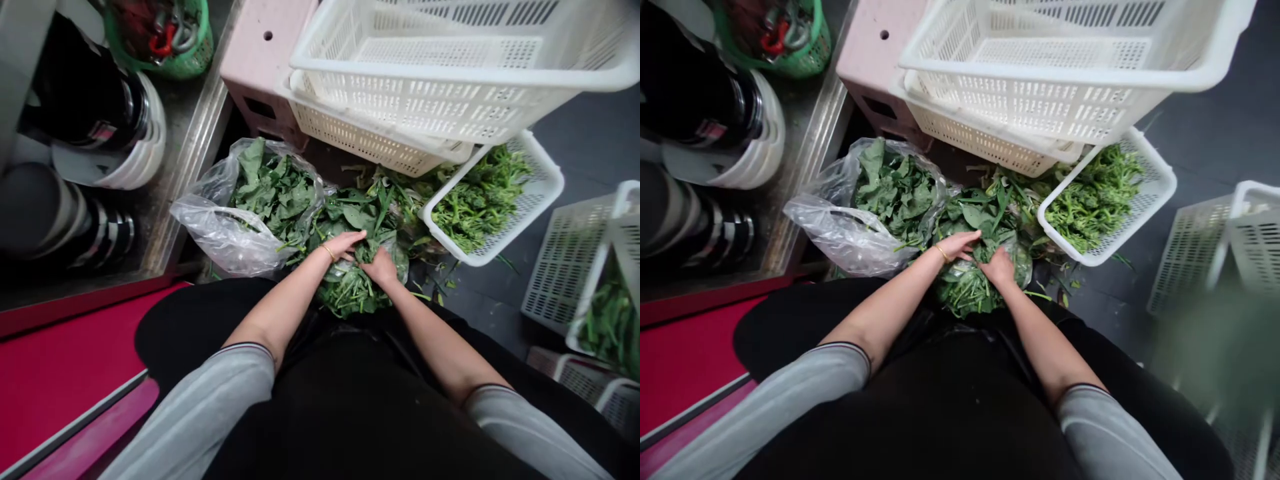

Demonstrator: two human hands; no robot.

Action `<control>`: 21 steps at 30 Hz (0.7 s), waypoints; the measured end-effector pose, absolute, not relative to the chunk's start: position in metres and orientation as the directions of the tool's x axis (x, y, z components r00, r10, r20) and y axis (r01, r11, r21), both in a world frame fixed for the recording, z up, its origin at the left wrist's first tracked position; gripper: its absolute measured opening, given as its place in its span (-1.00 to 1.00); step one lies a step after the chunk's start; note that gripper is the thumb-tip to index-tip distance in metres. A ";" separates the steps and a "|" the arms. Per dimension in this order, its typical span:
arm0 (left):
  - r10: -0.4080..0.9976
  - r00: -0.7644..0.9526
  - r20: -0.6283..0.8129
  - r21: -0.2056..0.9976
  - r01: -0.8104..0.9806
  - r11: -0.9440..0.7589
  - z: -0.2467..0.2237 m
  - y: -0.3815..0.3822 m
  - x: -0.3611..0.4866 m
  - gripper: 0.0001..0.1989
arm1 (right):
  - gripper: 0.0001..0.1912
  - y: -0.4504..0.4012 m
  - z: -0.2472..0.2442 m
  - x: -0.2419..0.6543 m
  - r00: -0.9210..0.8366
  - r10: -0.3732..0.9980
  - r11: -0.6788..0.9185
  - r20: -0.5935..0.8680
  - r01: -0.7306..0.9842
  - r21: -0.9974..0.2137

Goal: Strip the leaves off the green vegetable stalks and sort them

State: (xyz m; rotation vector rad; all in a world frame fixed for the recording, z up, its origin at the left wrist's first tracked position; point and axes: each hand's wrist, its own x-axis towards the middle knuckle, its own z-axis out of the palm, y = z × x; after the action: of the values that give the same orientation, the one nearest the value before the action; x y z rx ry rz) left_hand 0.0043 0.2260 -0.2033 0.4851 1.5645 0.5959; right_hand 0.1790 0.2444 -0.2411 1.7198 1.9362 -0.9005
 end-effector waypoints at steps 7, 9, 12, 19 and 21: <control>0.537 -0.292 -0.792 0.497 0.203 0.844 -0.217 0.176 -0.023 -0.72 | -0.42 0.258 -0.258 0.202 -0.252 0.771 0.077 -0.585 0.949 -0.307; 0.571 -0.302 -0.763 0.504 0.275 0.819 -0.222 0.165 0.001 -0.71 | -0.44 0.257 -0.256 0.204 -0.278 0.787 0.094 -0.551 0.937 -0.338; 0.626 -0.326 -0.708 0.510 0.376 0.773 -0.227 0.161 0.024 -0.61 | -0.49 0.255 -0.245 0.205 -0.304 0.811 0.099 -0.500 0.913 -0.395; 0.566 -0.314 -0.763 0.365 0.514 0.777 -0.227 0.178 0.003 -0.48 | -0.64 0.273 -0.238 0.234 -0.462 0.777 0.104 -0.427 0.764 -0.637; 0.602 -0.321 -0.731 0.296 0.646 0.704 -0.229 0.183 0.012 -0.44 | -0.72 0.283 -0.244 0.244 -0.475 0.736 0.047 -0.482 0.747 -0.663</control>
State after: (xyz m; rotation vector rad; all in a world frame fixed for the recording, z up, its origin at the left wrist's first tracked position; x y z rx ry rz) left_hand 0.0115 0.1833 -0.2290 0.9548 2.0192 -0.0625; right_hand 0.2444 0.2832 -0.2436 1.6039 2.2653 -1.4472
